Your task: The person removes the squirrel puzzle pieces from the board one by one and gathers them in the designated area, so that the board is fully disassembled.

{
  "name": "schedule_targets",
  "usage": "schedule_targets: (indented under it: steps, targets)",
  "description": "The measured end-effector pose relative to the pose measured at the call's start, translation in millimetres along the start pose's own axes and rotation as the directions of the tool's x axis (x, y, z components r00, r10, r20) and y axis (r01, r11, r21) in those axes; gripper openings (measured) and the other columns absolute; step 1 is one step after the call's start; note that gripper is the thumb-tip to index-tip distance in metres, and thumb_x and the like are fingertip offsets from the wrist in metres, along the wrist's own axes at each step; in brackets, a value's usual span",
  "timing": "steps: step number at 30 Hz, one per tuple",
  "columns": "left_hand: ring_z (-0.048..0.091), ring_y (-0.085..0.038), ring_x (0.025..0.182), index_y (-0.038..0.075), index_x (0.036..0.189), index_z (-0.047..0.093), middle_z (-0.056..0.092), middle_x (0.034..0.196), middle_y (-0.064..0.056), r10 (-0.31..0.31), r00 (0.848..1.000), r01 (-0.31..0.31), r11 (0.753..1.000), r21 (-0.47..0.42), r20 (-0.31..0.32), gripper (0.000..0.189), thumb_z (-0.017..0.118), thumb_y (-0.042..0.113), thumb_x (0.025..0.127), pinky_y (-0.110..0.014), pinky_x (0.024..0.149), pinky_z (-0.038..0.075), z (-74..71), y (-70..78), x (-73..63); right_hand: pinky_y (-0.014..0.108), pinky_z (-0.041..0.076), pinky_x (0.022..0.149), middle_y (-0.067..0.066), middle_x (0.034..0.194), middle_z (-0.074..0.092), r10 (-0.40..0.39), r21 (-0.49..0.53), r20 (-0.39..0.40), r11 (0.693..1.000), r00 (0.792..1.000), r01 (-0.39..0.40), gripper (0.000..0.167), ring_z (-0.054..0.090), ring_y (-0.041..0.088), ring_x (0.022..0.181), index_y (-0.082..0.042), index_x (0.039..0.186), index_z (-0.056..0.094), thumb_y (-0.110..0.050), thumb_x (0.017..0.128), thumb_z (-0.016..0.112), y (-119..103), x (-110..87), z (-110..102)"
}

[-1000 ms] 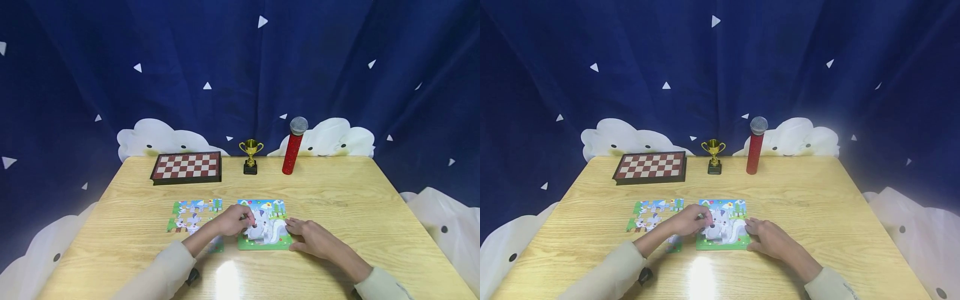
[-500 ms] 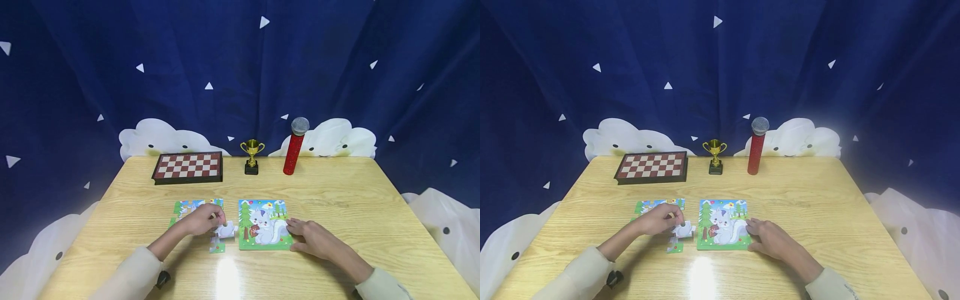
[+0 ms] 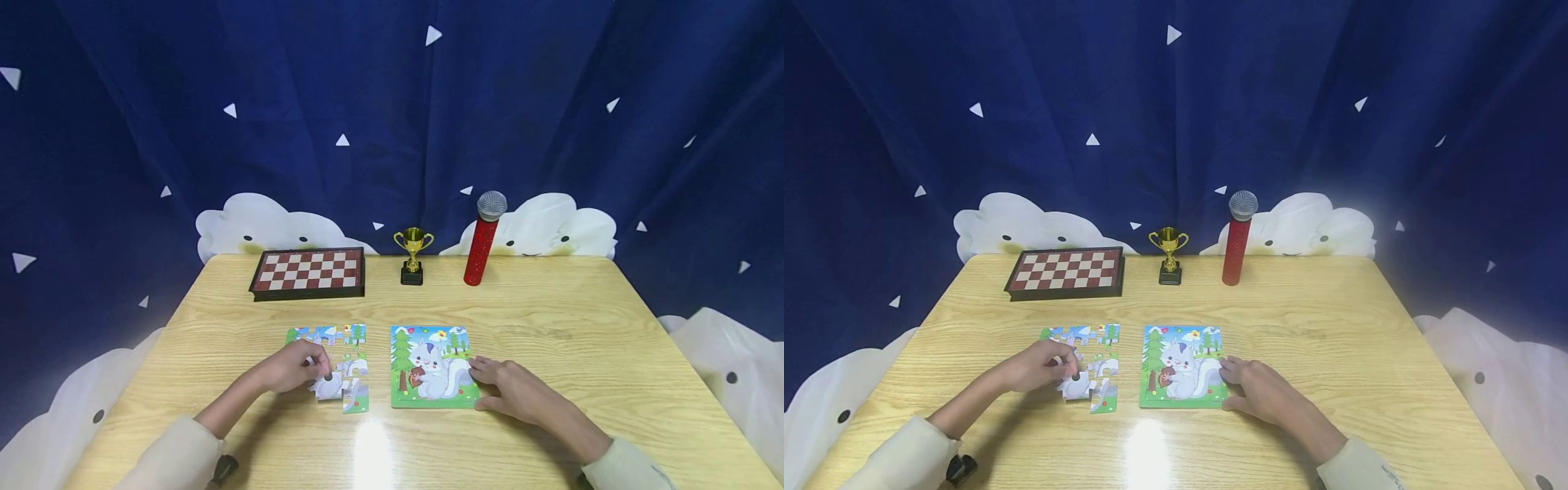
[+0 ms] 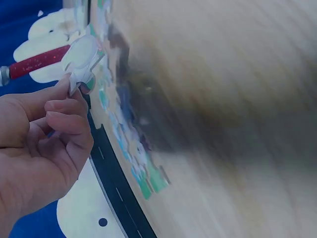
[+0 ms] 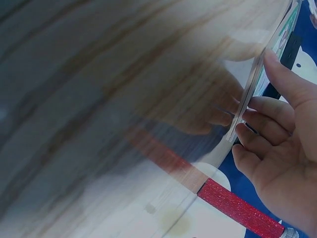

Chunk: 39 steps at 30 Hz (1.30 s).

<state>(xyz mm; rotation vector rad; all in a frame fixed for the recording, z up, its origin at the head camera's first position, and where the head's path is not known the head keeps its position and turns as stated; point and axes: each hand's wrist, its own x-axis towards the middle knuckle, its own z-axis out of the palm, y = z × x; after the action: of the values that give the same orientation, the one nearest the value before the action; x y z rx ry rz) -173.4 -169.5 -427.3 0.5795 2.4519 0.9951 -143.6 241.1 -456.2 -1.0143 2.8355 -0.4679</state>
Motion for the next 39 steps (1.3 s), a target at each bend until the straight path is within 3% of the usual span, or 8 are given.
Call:
schedule_targets:
  steps: [7, 14, 23, 30, 35, 39]
  targets:
    - [0.050, -0.015, 0.077, 0.008, 0.081, 0.063, 0.061, 0.083, -0.001, -0.072, 0.997, 0.072, 0.997, 0.038, 0.006, 0.013, 0.057, 0.003, 0.091, -0.024, 0.063, 0.044, 4.4, -9.4, -11.6, 0.048, 0.045, 0.096, 0.021, 0.131, 0.057, -0.008, 0.000, 0.002, 1.000, 1.000, 0.008, 0.057, 0.053, 0.036, 0.123, 0.006, 0.123, 0.059, -0.030, 0.081, 0.073, 1, 1.0, 1]
    - [0.049, -0.014, 0.076, 0.008, 0.080, 0.065, 0.061, 0.080, 0.000, -0.023, 1.000, 0.024, 0.996, 0.081, -0.008, 0.013, 0.059, 0.001, 0.089, -0.022, 0.064, 0.043, 6.5, -15.6, -12.4, 0.049, 0.046, 0.096, 0.022, 0.131, 0.056, -0.004, 0.006, 0.015, 1.000, 1.000, 0.004, 0.057, 0.053, 0.036, 0.123, 0.006, 0.123, 0.058, -0.029, 0.081, 0.073, 2, 1.1, 1]
    - [0.050, -0.013, 0.074, 0.008, 0.078, 0.065, 0.061, 0.080, 0.000, 0.002, 1.000, 0.001, 0.995, 0.099, -0.023, 0.012, 0.061, 0.000, 0.087, -0.021, 0.063, 0.043, 6.4, -11.8, -9.5, 0.049, 0.046, 0.096, 0.022, 0.130, 0.057, -0.005, -0.006, 0.001, 1.000, 1.000, 0.005, 0.056, 0.053, 0.036, 0.122, 0.006, 0.122, 0.059, -0.030, 0.081, 0.073, 2, -0.3, 1]
    - [0.051, -0.014, 0.075, 0.006, 0.081, 0.066, 0.063, 0.082, -0.001, 0.032, 0.999, -0.029, 0.996, 0.089, -0.031, 0.009, 0.061, 0.002, 0.088, -0.022, 0.063, 0.045, 7.1, -3.5, 1.8, 0.048, 0.046, 0.096, 0.021, 0.130, 0.057, -0.010, -0.006, 0.007, 1.000, 1.000, 0.010, 0.056, 0.054, 0.035, 0.123, 0.006, 0.122, 0.059, -0.029, 0.080, 0.073, 2, 0.4, 1]
    - [0.051, -0.015, 0.076, 0.005, 0.087, 0.066, 0.062, 0.084, -0.001, 0.061, 0.998, -0.058, 0.994, 0.092, -0.029, 0.005, 0.062, 0.004, 0.089, -0.024, 0.064, 0.044, 13.6, 13.3, 19.1, 0.048, 0.046, 0.096, 0.021, 0.130, 0.057, -0.007, -0.008, 0.009, 1.000, 1.000, 0.008, 0.057, 0.053, 0.035, 0.123, 0.006, 0.122, 0.059, -0.029, 0.080, 0.074, 2, 0.8, 1]
    - [0.054, -0.015, 0.080, 0.003, 0.095, 0.065, 0.063, 0.089, -0.003, 0.097, 0.995, -0.096, 0.991, 0.089, -0.015, 0.008, 0.062, 0.006, 0.089, -0.029, 0.071, 0.047, 22.3, 29.3, 35.2, 0.049, 0.046, 0.096, 0.022, 0.130, 0.057, -0.004, -0.006, 0.010, 1.000, 1.000, 0.004, 0.057, 0.053, 0.036, 0.123, 0.006, 0.122, 0.060, -0.029, 0.080, 0.074, 2, 0.9, 1]
